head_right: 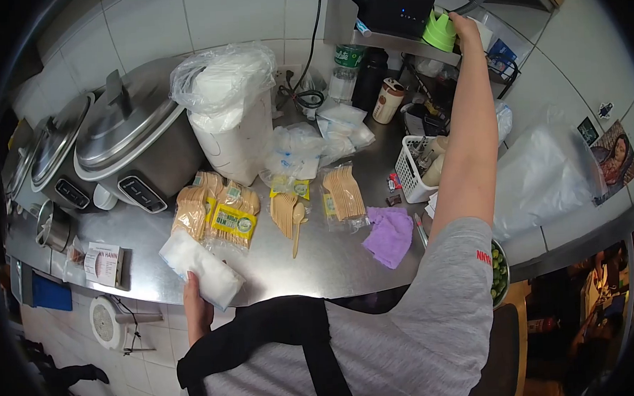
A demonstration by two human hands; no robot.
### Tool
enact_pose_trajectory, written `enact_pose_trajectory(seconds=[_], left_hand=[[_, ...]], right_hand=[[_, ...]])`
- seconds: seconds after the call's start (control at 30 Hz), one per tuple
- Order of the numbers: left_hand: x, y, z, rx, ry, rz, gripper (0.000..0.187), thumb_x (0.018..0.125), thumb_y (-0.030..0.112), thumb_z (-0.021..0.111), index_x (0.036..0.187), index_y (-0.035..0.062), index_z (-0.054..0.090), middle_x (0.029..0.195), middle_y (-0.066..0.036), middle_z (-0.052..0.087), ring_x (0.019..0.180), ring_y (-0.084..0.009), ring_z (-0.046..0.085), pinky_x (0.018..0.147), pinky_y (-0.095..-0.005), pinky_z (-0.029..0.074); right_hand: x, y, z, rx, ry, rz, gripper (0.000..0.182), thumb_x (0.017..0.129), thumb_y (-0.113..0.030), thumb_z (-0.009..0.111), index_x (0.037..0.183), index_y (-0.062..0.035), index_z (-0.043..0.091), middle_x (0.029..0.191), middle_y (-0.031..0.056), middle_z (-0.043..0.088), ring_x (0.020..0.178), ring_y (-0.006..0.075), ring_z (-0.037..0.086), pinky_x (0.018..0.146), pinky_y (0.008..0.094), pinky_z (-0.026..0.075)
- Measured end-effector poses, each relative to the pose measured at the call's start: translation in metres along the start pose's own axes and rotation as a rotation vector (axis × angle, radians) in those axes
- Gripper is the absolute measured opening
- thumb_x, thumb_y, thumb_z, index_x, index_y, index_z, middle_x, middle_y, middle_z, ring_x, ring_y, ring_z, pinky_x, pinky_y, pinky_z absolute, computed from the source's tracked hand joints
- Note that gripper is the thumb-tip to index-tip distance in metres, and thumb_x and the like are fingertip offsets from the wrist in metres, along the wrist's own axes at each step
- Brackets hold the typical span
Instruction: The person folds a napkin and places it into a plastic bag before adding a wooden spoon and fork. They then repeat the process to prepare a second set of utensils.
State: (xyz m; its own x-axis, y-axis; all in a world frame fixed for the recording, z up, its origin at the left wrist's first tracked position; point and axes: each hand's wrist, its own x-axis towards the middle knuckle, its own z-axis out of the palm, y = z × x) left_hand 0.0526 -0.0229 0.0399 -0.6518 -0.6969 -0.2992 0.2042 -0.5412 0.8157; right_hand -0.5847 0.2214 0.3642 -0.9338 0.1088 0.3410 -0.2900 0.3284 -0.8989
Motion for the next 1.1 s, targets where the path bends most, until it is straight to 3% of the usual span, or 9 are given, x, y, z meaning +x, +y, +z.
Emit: enact_pose_trajectory(seconds=[0.07, 0.23, 0.33, 0.43, 0.6, 0.7, 0.8, 0.9, 1.1], left_hand=[[-0.001, -0.002, -0.003, 0.007, 0.057, 0.010, 0.049, 0.092, 0.035, 0.035, 0.120, -0.0063, 0.035, 0.115, -0.020, 0.049, 0.103, -0.0274, 0.052, 0.090, -0.0370, 0.040], [-0.003, -0.003, -0.009, -0.021, 0.094, 0.021, 0.049, 0.092, 0.034, 0.035, 0.120, -0.0065, 0.035, 0.113, -0.020, 0.050, 0.102, -0.0276, 0.053, 0.090, -0.0371, 0.041], [-0.005, -0.004, -0.010, -0.043, 0.092, 0.034, 0.049, 0.092, 0.034, 0.035, 0.120, -0.0062, 0.034, 0.113, -0.021, 0.050, 0.101, -0.0277, 0.053, 0.089, -0.0375, 0.041], [-0.008, -0.003, -0.012, -0.070, 0.032, 0.004, 0.052, 0.090, 0.035, 0.042, 0.120, -0.0064, 0.034, 0.117, -0.017, 0.046, 0.106, -0.0246, 0.048, 0.091, -0.0357, 0.038], [-0.005, -0.006, -0.004, -0.017, 0.116, 0.000, 0.049, 0.091, 0.033, 0.040, 0.121, -0.0052, 0.034, 0.117, -0.018, 0.047, 0.103, -0.0264, 0.052, 0.089, -0.0380, 0.042], [0.000, -0.006, -0.002, -0.001, 0.088, -0.017, 0.049, 0.090, 0.033, 0.041, 0.121, -0.0054, 0.036, 0.115, -0.017, 0.049, 0.102, -0.0254, 0.052, 0.088, -0.0375, 0.042], [0.003, -0.010, -0.002, 0.004, 0.102, -0.049, 0.048, 0.089, 0.033, 0.046, 0.117, -0.0054, 0.040, 0.111, -0.014, 0.051, 0.100, -0.0217, 0.051, 0.086, -0.0327, 0.041], [0.000, -0.003, 0.004, 0.095, 0.044, -0.066, 0.047, 0.089, 0.037, 0.044, 0.107, -0.0057, 0.050, 0.099, -0.012, 0.057, 0.092, -0.0186, 0.054, 0.080, -0.0285, 0.042], [-0.002, 0.008, 0.014, 0.247, 0.068, -0.128, 0.050, 0.090, 0.041, 0.040, 0.101, -0.0063, 0.053, 0.092, -0.011, 0.058, 0.083, -0.0159, 0.055, 0.074, -0.0269, 0.042]], right_hand=[[-0.017, -0.019, -0.007, 0.068, -0.153, 0.122, 0.030, 0.076, -0.024, 0.060, 0.101, -0.0063, 0.055, 0.099, 0.0072, 0.057, 0.086, 0.0202, 0.055, 0.079, 0.0369, 0.042], [-0.016, -0.020, 0.008, 0.358, -0.075, 0.248, 0.019, 0.075, -0.014, 0.060, 0.089, -0.0024, 0.057, 0.089, 0.0097, 0.059, 0.077, 0.0221, 0.058, 0.068, 0.0376, 0.047], [-0.026, -0.010, 0.031, 0.665, 0.339, -0.127, 0.010, 0.065, -0.003, 0.059, 0.060, 0.0049, 0.055, 0.068, 0.0121, 0.057, 0.058, 0.0202, 0.055, 0.053, 0.0321, 0.045], [-0.043, -0.003, 0.034, 0.933, 0.468, -0.312, 0.013, 0.068, -0.002, 0.060, 0.059, 0.0061, 0.054, 0.064, 0.0117, 0.058, 0.056, 0.0223, 0.057, 0.053, 0.0312, 0.047], [-0.057, 0.017, 0.038, 0.746, 0.487, -0.359, 0.013, 0.066, -0.006, 0.062, 0.061, 0.0054, 0.057, 0.065, 0.0100, 0.059, 0.059, 0.0197, 0.056, 0.056, 0.0290, 0.046], [-0.023, 0.049, 0.028, 0.130, 0.659, -0.525, 0.020, 0.068, -0.020, 0.066, 0.063, -0.0012, 0.062, 0.060, 0.0053, 0.059, 0.056, 0.0143, 0.053, 0.056, 0.0286, 0.043], [-0.022, 0.053, -0.001, -0.322, 0.615, -0.574, 0.025, 0.068, -0.027, 0.067, 0.073, -0.0030, 0.064, 0.068, 0.0082, 0.063, 0.062, 0.0189, 0.059, 0.062, 0.0341, 0.047], [-0.001, 0.079, -0.012, 0.373, 0.285, -0.539, 0.013, 0.078, -0.004, 0.060, 0.073, 0.0069, 0.057, 0.075, 0.0167, 0.062, 0.068, 0.0246, 0.062, 0.064, 0.0278, 0.054], [-0.283, 0.028, 0.071, 0.460, -0.304, -0.532, 0.015, 0.082, -0.004, 0.053, 0.094, -0.0011, 0.062, 0.078, 0.0076, 0.061, 0.062, 0.0127, 0.058, 0.061, 0.0244, 0.050]])
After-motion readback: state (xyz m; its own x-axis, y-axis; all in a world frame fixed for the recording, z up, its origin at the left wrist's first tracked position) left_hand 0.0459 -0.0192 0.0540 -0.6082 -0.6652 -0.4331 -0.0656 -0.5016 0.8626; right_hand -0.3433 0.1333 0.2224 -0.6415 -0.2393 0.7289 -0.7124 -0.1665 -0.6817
